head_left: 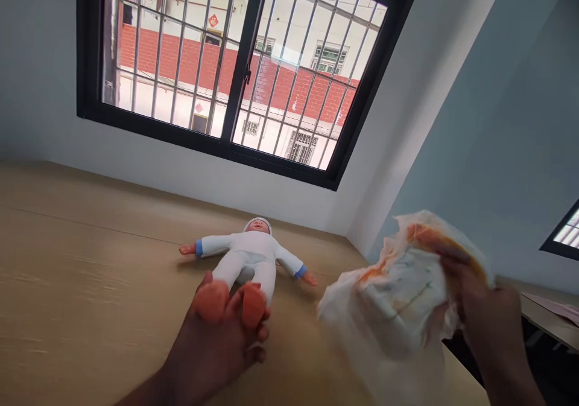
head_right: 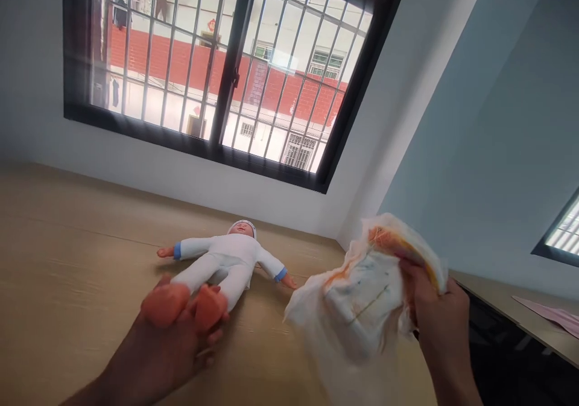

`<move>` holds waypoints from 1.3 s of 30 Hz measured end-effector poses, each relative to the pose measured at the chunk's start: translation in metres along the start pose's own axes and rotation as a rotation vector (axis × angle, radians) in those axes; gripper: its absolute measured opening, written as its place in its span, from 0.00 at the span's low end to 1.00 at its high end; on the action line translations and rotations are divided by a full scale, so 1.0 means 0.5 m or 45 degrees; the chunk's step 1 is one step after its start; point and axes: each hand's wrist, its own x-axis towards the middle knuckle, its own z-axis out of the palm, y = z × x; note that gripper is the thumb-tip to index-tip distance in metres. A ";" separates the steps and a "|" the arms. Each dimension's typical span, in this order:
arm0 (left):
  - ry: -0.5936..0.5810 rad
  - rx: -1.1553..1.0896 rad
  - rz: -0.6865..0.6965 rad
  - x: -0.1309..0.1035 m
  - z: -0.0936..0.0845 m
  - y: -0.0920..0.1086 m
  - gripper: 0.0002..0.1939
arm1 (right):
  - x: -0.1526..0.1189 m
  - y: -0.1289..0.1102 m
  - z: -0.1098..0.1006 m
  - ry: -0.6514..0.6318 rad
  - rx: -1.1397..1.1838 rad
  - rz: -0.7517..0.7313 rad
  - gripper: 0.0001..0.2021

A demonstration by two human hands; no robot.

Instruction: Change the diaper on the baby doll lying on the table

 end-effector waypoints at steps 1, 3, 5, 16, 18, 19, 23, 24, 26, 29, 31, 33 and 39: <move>-0.033 0.037 0.002 0.008 0.019 0.017 0.29 | -0.001 -0.001 0.001 0.004 -0.043 -0.039 0.20; -0.059 0.108 0.014 0.027 0.055 0.052 0.25 | -0.032 0.018 0.017 -0.133 -0.189 -0.170 0.18; -0.077 0.173 -0.015 0.047 0.085 0.082 0.22 | -0.093 0.065 0.047 -0.502 -0.439 -0.396 0.15; -0.281 0.251 -0.046 0.083 0.130 0.158 0.15 | -0.371 0.249 0.189 -1.362 -1.616 -0.462 0.43; -0.344 0.264 -0.058 0.082 0.126 0.166 0.14 | -0.381 0.241 0.206 -1.377 -1.609 -0.478 0.43; -0.359 0.277 -0.064 0.082 0.125 0.170 0.14 | -0.387 0.238 0.216 -1.399 -1.586 -0.496 0.44; -0.339 0.333 -0.099 0.086 0.118 0.177 0.14 | -0.418 0.238 0.264 -1.554 -1.234 -0.709 0.40; -0.333 0.337 -0.114 0.087 0.116 0.178 0.14 | -0.425 0.238 0.277 -1.603 -1.115 -0.773 0.38; -0.336 0.343 -0.132 0.089 0.113 0.181 0.16 | -0.434 0.233 0.299 -1.722 -0.936 -0.848 0.36; -0.363 0.356 -0.138 0.090 0.111 0.187 0.18 | -0.428 0.217 0.326 -1.890 -0.834 -0.849 0.35; -0.370 0.359 -0.144 0.090 0.112 0.191 0.17 | -0.418 0.207 0.338 -1.937 -0.781 -0.843 0.33; -0.360 0.353 -0.142 0.090 0.112 0.189 0.16 | -0.409 0.203 0.345 -1.942 -0.734 -0.846 0.33; -0.173 0.268 -0.103 0.078 0.089 0.099 0.26 | -0.419 0.210 0.343 -1.787 -0.631 -0.901 0.31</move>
